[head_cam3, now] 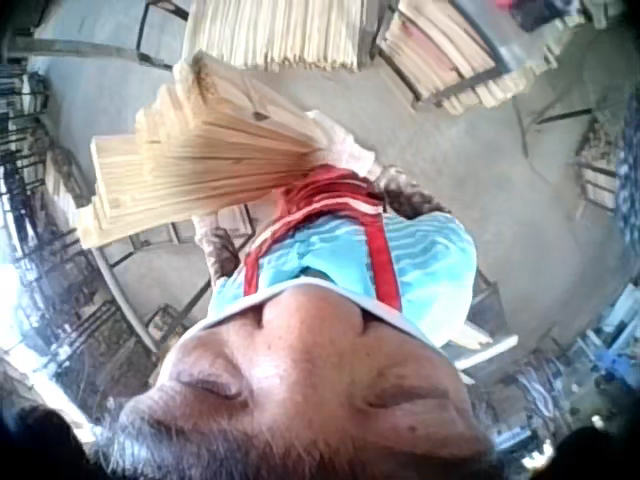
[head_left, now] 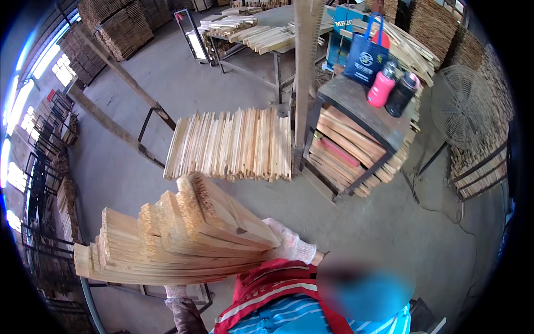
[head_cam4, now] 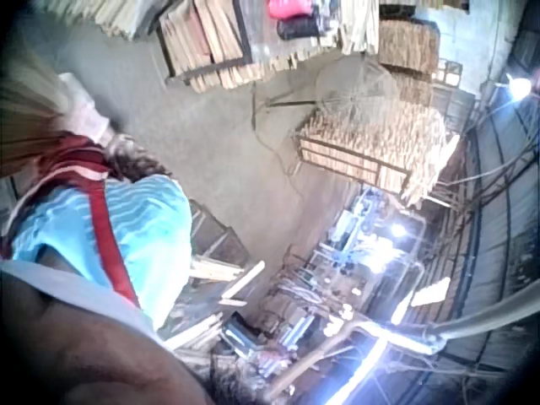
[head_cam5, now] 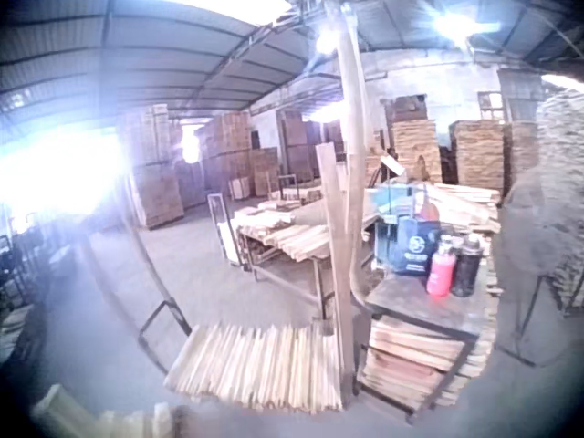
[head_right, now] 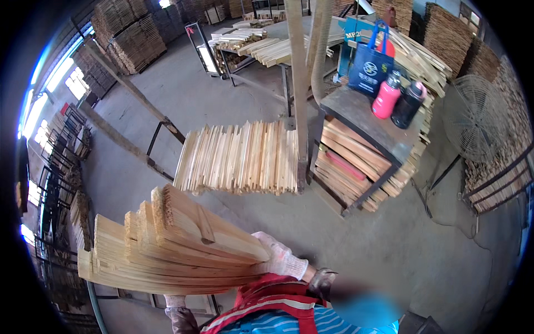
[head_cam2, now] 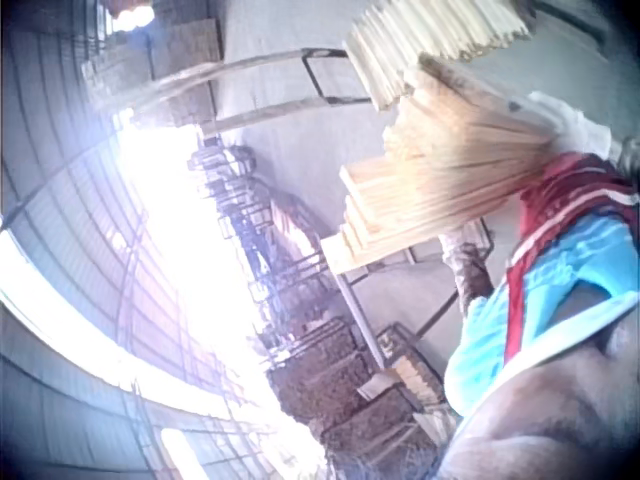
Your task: The person gathers thin wooden planks from a pile on a workbench, aligns them into neat stacks, and carries the stacks to a nearby rack. They place the stacks onto the rack and return to the workbench to repeat the process with remaining planks.
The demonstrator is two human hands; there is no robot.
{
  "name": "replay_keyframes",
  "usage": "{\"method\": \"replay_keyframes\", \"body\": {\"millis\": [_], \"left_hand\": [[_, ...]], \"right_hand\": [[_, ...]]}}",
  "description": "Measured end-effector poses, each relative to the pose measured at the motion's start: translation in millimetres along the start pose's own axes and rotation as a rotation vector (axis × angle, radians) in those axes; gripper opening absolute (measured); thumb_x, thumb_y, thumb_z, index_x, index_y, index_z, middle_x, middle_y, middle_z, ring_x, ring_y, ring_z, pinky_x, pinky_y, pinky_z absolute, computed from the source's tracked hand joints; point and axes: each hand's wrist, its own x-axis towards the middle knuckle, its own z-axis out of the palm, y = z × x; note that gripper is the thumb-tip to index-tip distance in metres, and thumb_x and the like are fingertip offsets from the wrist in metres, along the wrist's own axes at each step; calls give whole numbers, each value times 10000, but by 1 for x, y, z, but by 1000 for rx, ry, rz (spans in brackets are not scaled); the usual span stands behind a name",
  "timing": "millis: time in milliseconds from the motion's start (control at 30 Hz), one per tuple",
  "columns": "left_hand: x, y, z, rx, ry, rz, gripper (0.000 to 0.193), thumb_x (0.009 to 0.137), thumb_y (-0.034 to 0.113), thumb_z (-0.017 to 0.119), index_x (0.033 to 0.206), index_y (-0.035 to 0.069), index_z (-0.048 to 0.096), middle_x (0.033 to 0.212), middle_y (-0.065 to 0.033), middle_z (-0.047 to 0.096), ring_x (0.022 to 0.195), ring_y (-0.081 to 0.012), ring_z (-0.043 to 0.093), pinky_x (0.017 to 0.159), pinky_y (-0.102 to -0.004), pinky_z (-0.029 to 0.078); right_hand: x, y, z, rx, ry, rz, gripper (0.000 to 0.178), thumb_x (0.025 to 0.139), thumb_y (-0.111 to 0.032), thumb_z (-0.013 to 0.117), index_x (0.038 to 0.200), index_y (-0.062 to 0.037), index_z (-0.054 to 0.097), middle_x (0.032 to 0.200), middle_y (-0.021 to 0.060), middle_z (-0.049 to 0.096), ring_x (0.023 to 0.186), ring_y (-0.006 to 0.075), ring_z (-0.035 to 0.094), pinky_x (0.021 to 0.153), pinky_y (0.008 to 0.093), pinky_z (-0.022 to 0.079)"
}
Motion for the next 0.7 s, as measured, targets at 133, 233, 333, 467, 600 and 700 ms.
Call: {"method": "replay_keyframes", "body": {"millis": [133,233,333,467,600,700], "left_hand": [[99,23,40,3,34,-1,714,985,612,452,1431,56,475,1381,-138,569,1286,-328,513,1066,-448,447],[202,32,83,33,-1,-52,712,984,612,454,1431,58,475,1384,-137,566,1291,-331,508,1070,-452,444],[331,37,144,101,-88,-130,711,983,612,455,1431,60,474,1388,-136,563,1296,-334,503,1073,-456,441],[488,6,244,185,-244,-323,710,981,611,457,1431,63,474,1392,-134,560,1302,-338,497,1078,-461,436],[602,-56,312,233,-370,-510,708,980,611,460,1431,66,473,1397,-133,556,1309,-342,490,1083,-466,432],[667,-133,349,207,-427,-642,707,979,611,461,1431,68,473,1400,-131,553,1314,-344,485,1087,-470,429]], "right_hand": [[122,31,-35,48,-54,10,693,719,-124,850,1322,-75,511,1207,138,605,1186,302,573,1021,395,443],[202,59,-56,253,32,90,707,718,-121,859,1331,-76,510,1236,106,605,1186,240,566,1026,382,439],[282,110,-86,412,103,136,771,712,-122,888,1372,-67,493,1288,76,585,1206,169,525,1036,344,435],[354,175,-121,307,424,276,866,697,-148,916,1413,-9,449,1263,102,609,1205,193,546,1035,332,446],[403,258,-175,365,594,546,924,698,-148,918,1432,76,403,1267,154,623,1131,206,607,982,326,495],[437,308,-234,449,597,719,550,812,-184,812,1271,47,616,1047,103,735,990,164,680,944,308,523]]}}
